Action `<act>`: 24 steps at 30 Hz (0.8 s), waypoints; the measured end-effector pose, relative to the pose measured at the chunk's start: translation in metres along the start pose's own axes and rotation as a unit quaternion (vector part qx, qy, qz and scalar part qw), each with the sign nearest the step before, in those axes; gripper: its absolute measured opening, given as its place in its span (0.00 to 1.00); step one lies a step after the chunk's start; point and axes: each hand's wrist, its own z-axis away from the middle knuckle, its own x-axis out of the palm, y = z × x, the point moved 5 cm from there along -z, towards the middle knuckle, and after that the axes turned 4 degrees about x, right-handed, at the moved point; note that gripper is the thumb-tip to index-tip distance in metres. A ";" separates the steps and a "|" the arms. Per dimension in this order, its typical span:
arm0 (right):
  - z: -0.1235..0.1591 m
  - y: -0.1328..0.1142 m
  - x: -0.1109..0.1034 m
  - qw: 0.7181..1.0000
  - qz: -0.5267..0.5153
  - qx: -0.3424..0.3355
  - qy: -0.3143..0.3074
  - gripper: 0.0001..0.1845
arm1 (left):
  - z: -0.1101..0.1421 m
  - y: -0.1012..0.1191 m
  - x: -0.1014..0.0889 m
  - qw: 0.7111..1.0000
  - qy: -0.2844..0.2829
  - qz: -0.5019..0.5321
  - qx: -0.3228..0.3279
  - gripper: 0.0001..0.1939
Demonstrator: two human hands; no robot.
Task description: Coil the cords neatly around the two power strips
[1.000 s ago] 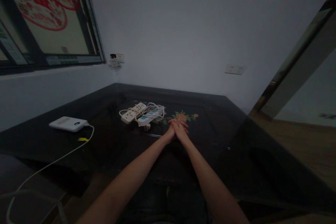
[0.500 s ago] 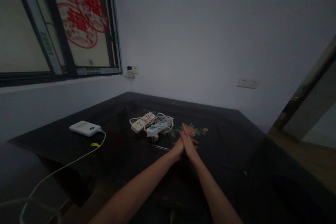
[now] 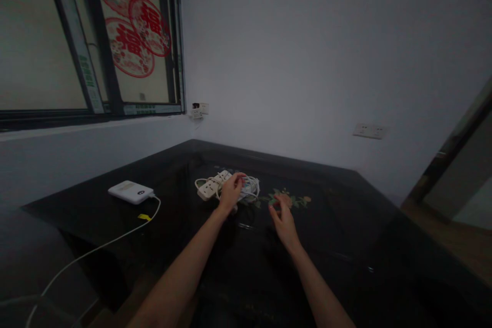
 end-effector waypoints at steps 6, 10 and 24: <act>0.001 0.024 0.016 0.992 -0.073 0.098 -0.024 0.29 | -0.007 -0.038 -0.024 0.991 0.039 -0.130 -0.006 0.09; -0.014 0.038 0.029 0.983 -0.095 0.154 -0.023 0.24 | -0.005 -0.045 -0.023 0.983 0.038 -0.180 -0.022 0.09; -0.110 0.036 0.097 0.970 -0.145 0.182 -0.067 0.19 | 0.012 -0.032 -0.014 0.955 0.062 -0.287 -0.042 0.15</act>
